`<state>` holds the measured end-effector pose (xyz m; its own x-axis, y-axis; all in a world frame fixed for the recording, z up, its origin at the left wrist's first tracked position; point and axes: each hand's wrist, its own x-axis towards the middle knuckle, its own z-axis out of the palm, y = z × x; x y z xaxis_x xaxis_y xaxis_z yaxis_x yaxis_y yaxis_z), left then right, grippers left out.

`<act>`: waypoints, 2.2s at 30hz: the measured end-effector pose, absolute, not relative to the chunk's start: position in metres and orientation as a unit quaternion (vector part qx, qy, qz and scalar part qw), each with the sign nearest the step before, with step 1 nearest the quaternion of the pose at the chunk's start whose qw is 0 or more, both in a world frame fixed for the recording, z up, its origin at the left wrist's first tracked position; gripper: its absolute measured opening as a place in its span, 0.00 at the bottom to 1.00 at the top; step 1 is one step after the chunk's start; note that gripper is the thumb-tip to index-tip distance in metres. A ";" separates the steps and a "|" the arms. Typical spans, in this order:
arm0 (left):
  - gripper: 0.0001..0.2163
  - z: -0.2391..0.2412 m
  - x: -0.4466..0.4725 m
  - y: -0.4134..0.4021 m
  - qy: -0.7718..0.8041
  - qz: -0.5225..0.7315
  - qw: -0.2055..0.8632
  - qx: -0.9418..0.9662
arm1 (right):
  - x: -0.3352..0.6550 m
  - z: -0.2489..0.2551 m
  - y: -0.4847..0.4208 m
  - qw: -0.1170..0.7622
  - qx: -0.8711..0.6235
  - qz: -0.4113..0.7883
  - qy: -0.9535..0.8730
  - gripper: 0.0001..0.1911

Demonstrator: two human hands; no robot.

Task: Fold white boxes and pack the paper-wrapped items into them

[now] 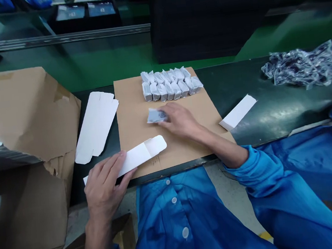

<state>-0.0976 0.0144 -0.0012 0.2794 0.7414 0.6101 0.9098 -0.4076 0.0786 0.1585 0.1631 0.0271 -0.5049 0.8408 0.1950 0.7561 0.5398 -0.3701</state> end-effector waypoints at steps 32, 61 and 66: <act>0.34 0.003 -0.061 0.025 -0.485 -0.330 0.111 -0.803 | 0.195 0.059 0.102 0.260 -0.332 0.579 -0.698 0.30; 0.19 -0.007 -0.120 0.092 -0.792 -0.169 0.184 -0.557 | 0.271 0.053 0.151 0.210 -0.580 0.085 -0.783 0.16; 0.13 -0.005 -0.116 0.087 -0.773 -0.203 0.197 -0.568 | 0.122 0.029 0.113 0.266 -0.357 0.575 -0.686 0.33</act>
